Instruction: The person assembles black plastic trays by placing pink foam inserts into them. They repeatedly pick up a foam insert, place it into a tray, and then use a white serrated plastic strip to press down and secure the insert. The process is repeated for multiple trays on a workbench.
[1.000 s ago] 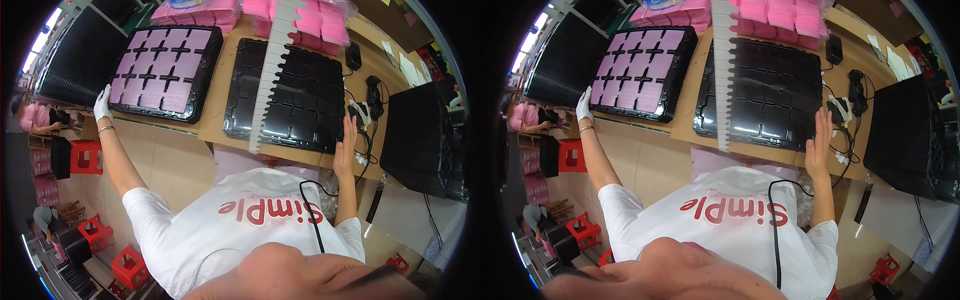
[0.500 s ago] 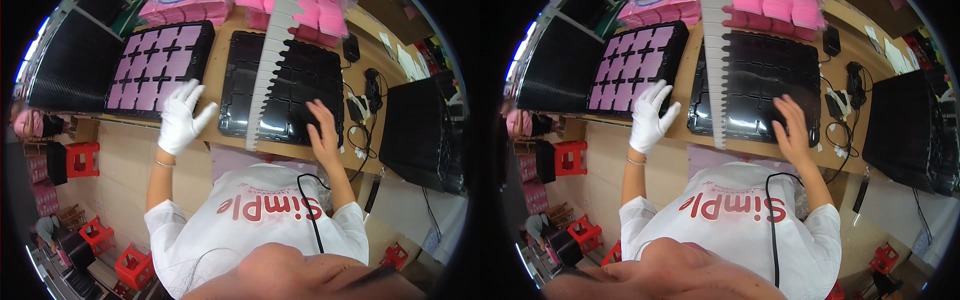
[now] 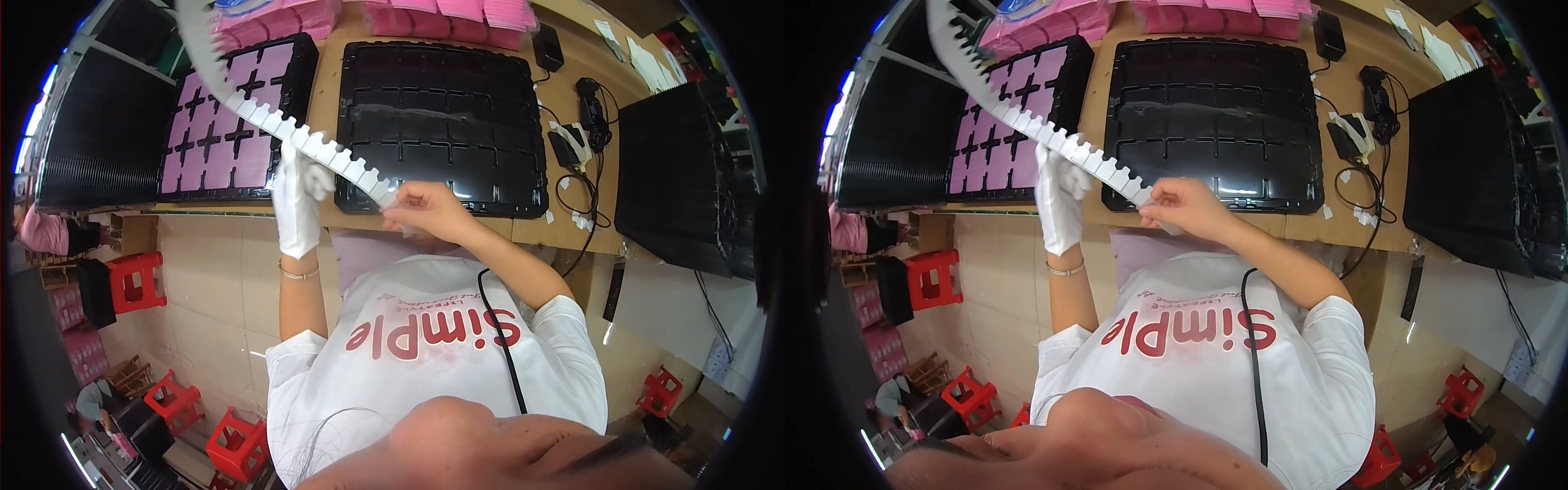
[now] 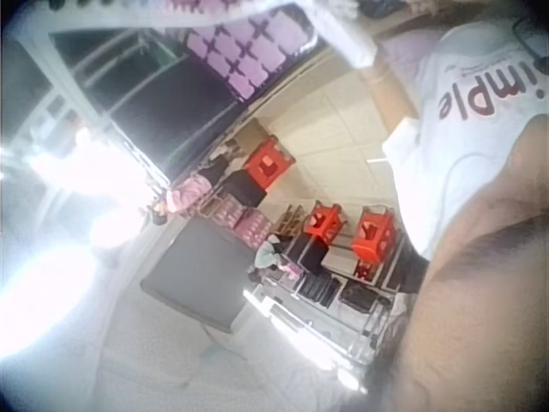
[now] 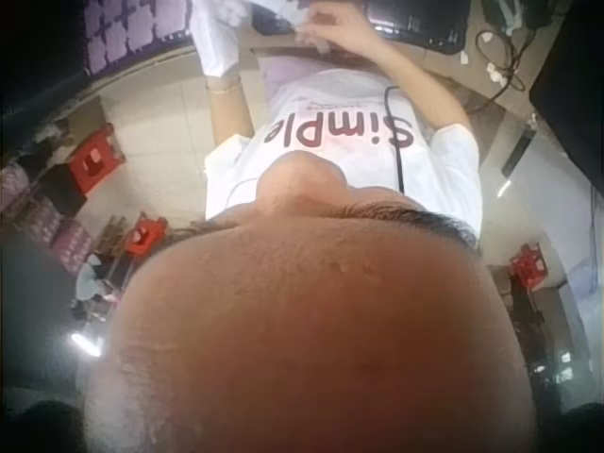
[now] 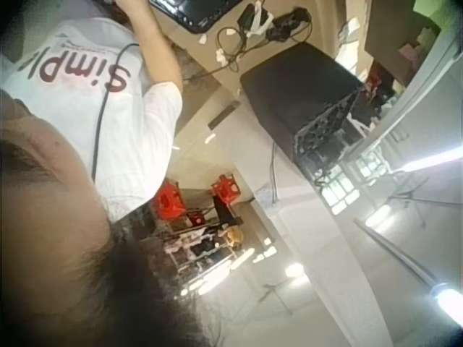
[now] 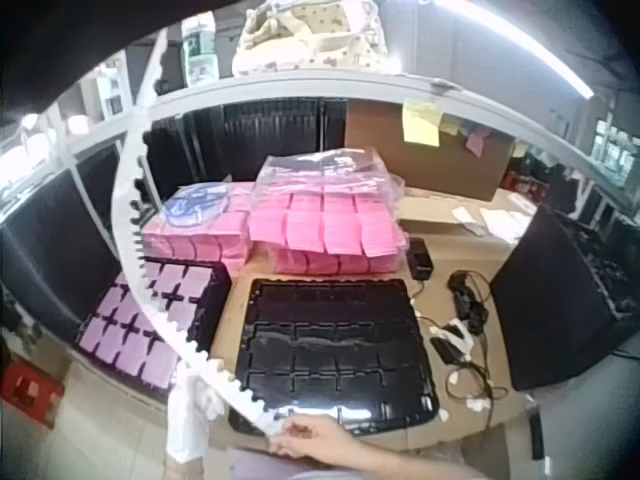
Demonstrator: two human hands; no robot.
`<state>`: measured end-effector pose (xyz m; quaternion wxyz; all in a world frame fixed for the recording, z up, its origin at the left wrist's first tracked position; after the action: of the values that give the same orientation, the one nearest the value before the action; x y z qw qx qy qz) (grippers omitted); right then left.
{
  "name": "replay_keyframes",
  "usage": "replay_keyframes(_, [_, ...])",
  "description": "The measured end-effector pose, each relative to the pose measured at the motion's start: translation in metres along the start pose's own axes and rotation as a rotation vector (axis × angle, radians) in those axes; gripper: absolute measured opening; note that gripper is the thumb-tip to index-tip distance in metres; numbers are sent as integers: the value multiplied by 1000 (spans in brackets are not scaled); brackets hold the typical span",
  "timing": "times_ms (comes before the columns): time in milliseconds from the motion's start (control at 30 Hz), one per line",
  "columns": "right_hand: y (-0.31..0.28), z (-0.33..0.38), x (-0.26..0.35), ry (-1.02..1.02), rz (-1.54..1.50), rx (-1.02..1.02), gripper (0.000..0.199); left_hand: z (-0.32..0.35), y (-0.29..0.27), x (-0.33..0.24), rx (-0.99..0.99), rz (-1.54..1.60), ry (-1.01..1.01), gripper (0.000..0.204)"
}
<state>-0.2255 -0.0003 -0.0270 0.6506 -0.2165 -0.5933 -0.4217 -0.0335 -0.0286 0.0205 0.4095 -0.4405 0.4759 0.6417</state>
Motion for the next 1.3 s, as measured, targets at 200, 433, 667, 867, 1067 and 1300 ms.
replay_keyframes(200, [0,-9,6,-28,-77,-109,11,12,16,31,49,-162,-163,23])
replay_keyframes(433, [-9,-5,27,-595,624,-517,9,9,24,33,-13,-134,-150,12])
replay_keyframes(667, [-5,-31,60,-826,848,-178,11,-15,-24,38,-209,-107,-45,13])
replay_keyframes(867, [-123,-183,76,-432,655,-391,17,-23,-22,43,-89,-73,-87,13])
replay_keyframes(1067, [-158,-256,66,-242,1183,-425,14,-25,-11,48,-14,-102,-186,12])
replay_keyframes(1300, [-158,-261,69,-258,1259,-396,15,-28,-8,51,50,-137,-221,18])
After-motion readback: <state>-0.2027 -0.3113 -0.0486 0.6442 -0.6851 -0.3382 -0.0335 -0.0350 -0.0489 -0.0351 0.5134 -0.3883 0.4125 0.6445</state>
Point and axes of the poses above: each hand's wrist, its own z-axis away from the middle knuckle, its own y-axis out of the palm, x = y × z, the point moved 5 cm from there along -z, towards the middle knuckle, and after that the axes turned 2 degrees about -y, right-handed, at the moved point
